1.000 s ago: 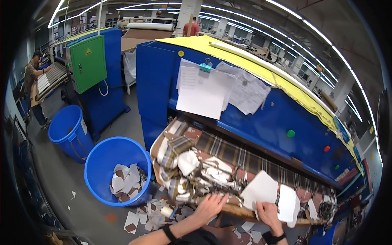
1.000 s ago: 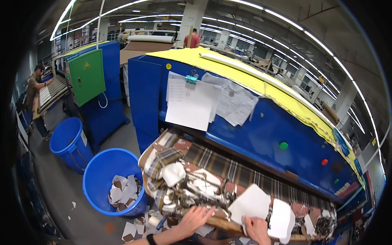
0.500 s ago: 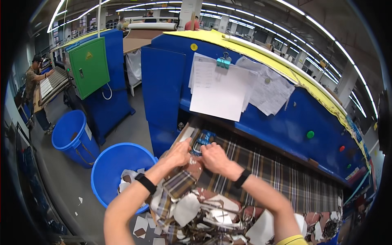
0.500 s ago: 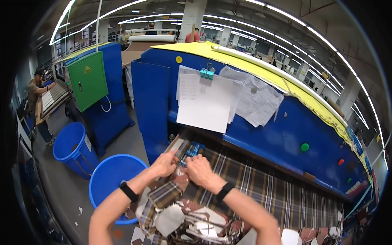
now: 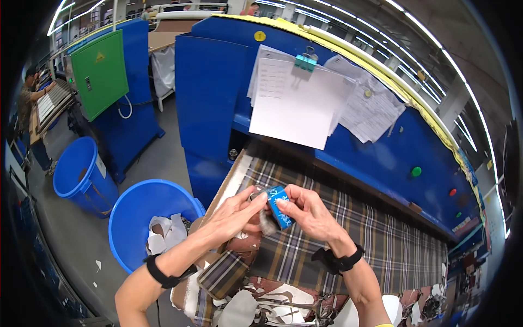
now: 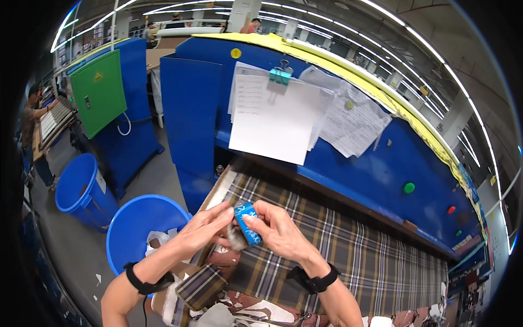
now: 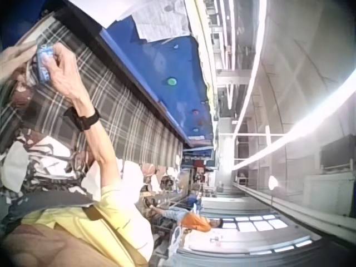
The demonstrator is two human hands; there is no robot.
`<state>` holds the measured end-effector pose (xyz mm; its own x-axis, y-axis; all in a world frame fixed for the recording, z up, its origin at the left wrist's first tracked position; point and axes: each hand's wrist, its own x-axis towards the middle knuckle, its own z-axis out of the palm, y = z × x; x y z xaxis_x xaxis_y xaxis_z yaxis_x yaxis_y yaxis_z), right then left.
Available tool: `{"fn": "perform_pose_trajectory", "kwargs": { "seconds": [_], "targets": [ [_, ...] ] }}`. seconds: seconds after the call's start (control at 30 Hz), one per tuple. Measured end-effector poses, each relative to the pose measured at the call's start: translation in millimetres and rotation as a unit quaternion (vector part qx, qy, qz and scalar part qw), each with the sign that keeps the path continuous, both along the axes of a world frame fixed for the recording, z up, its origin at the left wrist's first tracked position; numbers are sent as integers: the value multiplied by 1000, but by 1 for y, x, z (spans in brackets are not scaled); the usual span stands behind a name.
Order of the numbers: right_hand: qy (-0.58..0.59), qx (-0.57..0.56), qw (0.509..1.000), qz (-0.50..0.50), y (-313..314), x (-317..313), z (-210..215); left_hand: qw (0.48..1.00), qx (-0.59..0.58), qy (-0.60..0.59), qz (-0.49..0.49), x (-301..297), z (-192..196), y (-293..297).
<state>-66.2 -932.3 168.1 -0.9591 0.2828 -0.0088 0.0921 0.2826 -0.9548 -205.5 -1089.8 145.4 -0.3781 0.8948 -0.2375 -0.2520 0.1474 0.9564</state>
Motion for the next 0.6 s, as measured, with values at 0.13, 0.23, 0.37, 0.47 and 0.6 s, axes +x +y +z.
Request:
{"fn": "perform_pose_trajectory", "kwargs": {
  "seconds": [0.13,0.23,0.37,0.47,0.6],
  "targets": [
    [36,-146,989,16,-17,27,22,997,13,-19,-70,0,2,-26],
    [82,-161,983,-14,-9,54,58,999,7,-28,-39,12,29,-51],
    [250,57,961,-100,0,76,138,993,41,-48,95,2,17,-101],
    [268,397,858,-185,54,73,180,989,43,-14,138,2,-1,-113],
    [159,712,645,-227,163,75,225,982,39,1,183,23,-11,-108]
  ]
}}
